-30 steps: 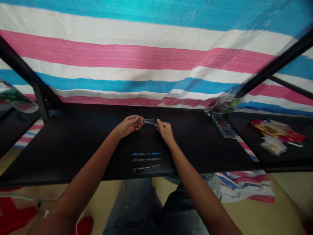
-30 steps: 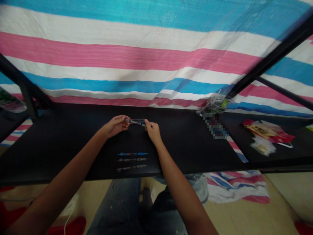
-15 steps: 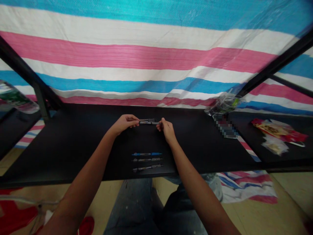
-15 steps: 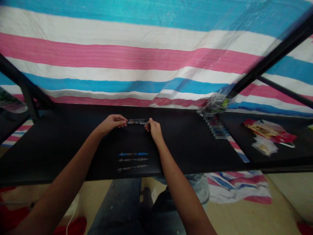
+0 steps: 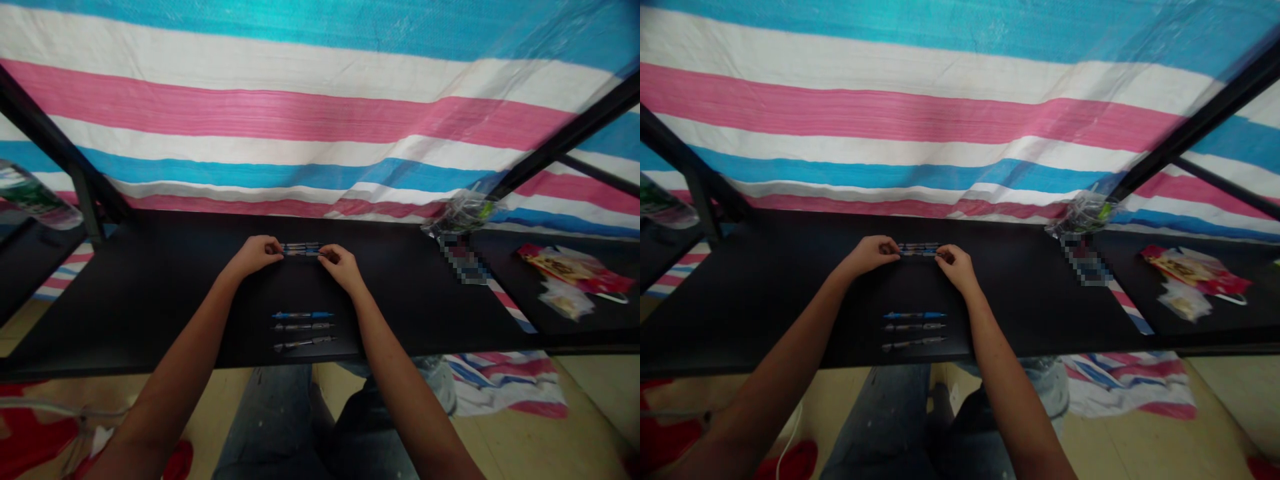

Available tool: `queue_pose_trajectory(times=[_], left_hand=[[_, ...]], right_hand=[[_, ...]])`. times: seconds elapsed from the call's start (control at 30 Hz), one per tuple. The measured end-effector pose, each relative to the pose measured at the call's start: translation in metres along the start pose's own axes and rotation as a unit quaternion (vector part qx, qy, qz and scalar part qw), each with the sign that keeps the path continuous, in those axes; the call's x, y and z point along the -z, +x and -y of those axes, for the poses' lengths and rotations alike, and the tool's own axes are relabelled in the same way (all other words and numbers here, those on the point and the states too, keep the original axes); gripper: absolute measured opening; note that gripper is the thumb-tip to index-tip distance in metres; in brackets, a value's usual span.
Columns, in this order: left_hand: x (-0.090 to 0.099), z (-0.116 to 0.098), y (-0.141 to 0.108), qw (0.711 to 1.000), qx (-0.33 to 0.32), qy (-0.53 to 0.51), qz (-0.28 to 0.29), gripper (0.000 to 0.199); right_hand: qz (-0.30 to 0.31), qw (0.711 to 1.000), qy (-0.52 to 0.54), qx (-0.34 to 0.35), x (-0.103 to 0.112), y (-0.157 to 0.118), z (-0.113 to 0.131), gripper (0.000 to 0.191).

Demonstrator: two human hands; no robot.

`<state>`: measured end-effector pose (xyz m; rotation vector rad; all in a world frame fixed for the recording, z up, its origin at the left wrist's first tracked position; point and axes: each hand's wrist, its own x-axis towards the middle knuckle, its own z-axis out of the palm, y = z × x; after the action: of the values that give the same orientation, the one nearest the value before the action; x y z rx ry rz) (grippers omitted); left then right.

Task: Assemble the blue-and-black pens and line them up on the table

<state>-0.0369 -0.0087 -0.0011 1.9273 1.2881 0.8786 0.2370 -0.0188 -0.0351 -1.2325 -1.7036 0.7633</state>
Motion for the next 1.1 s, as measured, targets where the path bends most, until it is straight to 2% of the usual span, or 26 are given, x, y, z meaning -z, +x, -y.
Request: queue_pose_trajectory(times=[0.27,0.53,0.67,0.9,1.1], left_hand=[[-0.004,-0.001,0.001,0.998,-0.010,0.060,0.027,0.008],[-0.009,0.009,0.003,0.997,-0.019,0.076,0.022,0.006],[-0.010,0.012,0.003,0.997,-0.038,0.071,0.003,0.008],[-0.009,0.010,0.003,0.995,-0.041,0.091,0.010,0.006],[-0.008,0.012,0.005,0.997,-0.039,0.064,0.013,0.008]], right_hand=[[-0.009,0.994,-0.102,0.046,0.001,0.000,0.002,0.009],[-0.016,0.990,-0.138,0.037,-0.004,0.000,0.001,0.007],[-0.025,0.988,-0.150,0.037,-0.005,0.000,0.002,0.005],[-0.038,0.986,-0.154,0.043,-0.006,-0.001,0.004,0.003],[-0.037,0.988,-0.144,0.045,-0.005,-0.002,0.004,0.006]])
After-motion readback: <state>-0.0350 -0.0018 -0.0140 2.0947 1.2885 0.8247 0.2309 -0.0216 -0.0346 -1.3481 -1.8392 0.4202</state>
